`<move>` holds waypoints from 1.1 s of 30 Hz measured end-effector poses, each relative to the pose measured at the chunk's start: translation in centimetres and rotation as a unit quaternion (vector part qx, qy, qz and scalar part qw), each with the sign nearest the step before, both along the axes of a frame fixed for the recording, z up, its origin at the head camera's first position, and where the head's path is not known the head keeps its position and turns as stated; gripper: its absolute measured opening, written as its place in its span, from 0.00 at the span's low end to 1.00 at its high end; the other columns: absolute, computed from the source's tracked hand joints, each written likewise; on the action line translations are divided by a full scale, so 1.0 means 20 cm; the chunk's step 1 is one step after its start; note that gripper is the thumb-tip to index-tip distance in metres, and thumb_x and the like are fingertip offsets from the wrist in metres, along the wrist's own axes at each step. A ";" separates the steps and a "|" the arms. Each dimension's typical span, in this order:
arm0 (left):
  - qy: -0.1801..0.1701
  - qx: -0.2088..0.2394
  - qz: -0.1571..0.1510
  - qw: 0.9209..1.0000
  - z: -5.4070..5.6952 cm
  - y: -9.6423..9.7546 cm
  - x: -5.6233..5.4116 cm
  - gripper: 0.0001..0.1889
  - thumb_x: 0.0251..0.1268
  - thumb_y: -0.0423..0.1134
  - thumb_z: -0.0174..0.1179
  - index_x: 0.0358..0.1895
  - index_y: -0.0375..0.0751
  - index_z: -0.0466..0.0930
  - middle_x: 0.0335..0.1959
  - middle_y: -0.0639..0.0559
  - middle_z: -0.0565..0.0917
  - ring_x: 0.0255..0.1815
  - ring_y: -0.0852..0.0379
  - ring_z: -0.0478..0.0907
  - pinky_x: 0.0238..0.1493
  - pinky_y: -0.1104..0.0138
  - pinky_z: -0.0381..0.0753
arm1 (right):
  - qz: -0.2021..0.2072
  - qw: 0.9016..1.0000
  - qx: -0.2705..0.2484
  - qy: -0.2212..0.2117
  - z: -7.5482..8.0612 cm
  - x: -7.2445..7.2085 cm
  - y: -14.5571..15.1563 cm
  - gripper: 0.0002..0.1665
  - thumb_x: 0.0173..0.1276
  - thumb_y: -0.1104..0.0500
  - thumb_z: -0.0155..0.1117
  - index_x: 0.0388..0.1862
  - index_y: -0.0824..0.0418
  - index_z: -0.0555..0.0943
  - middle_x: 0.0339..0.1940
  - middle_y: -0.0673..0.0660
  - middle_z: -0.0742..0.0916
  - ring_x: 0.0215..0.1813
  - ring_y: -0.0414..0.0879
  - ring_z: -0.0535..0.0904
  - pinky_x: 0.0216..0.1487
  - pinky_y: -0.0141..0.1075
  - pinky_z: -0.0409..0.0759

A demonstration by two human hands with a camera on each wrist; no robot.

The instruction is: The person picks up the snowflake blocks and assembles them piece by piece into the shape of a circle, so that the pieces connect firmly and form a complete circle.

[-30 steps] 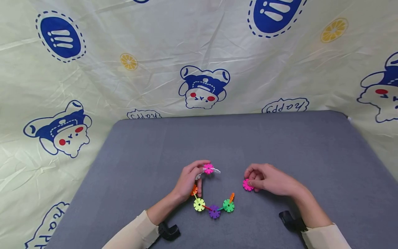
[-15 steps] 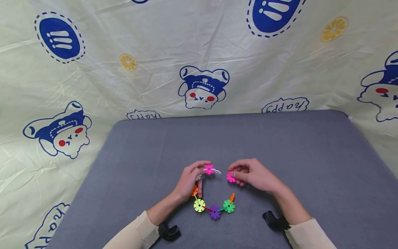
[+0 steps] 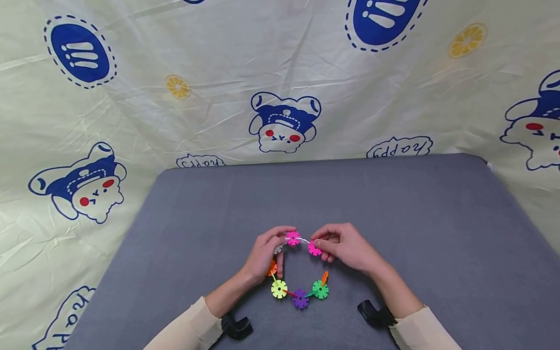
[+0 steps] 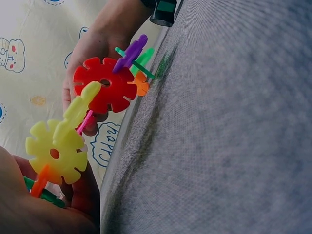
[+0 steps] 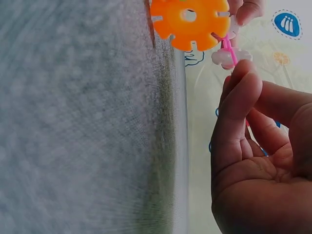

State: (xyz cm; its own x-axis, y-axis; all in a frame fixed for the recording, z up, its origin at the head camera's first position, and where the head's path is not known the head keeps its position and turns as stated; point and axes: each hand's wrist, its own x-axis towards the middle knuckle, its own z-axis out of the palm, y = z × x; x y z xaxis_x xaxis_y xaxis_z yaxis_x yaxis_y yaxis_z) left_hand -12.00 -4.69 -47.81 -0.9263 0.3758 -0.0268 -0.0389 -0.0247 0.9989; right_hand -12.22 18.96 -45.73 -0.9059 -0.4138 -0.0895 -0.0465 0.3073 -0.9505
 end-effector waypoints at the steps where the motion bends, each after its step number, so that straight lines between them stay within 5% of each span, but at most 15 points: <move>1: 0.001 -0.003 -0.003 1.000 0.01 0.00 0.00 0.17 0.73 0.34 0.44 0.60 0.39 0.76 0.06 0.38 0.69 0.03 0.52 0.68 0.09 0.56 0.74 | -0.002 1.000 0.002 0.002 0.00 0.00 0.00 0.12 0.69 0.57 0.63 0.44 0.65 0.82 0.28 0.62 0.86 0.25 0.53 0.81 0.27 0.41 0.82; 8: 0.004 -0.004 -0.026 1.000 0.09 -0.01 0.04 0.18 0.72 0.30 0.42 0.59 0.32 0.75 0.07 0.35 0.67 0.04 0.54 0.67 0.09 0.58 0.74 | 0.002 1.000 0.001 0.003 0.01 0.02 -0.03 0.12 0.69 0.59 0.63 0.46 0.66 0.82 0.28 0.64 0.84 0.25 0.52 0.79 0.28 0.40 0.81; 18: -0.019 0.008 -0.035 0.999 0.00 -0.01 0.02 0.18 0.73 0.34 0.43 0.61 0.37 0.75 0.07 0.41 0.67 0.03 0.54 0.66 0.08 0.60 0.73 | -0.039 0.999 -0.001 0.010 0.00 0.04 -0.05 0.10 0.68 0.60 0.64 0.43 0.67 0.83 0.26 0.61 0.84 0.24 0.49 0.78 0.25 0.39 0.80; 33: -0.010 0.031 -0.003 0.999 0.02 0.01 0.01 0.18 0.71 0.34 0.45 0.58 0.36 0.76 0.07 0.43 0.68 0.04 0.55 0.66 0.08 0.62 0.73 | -0.054 0.998 0.015 0.017 0.03 0.05 -0.07 0.13 0.68 0.54 0.65 0.45 0.62 0.82 0.26 0.62 0.83 0.26 0.55 0.79 0.27 0.41 0.80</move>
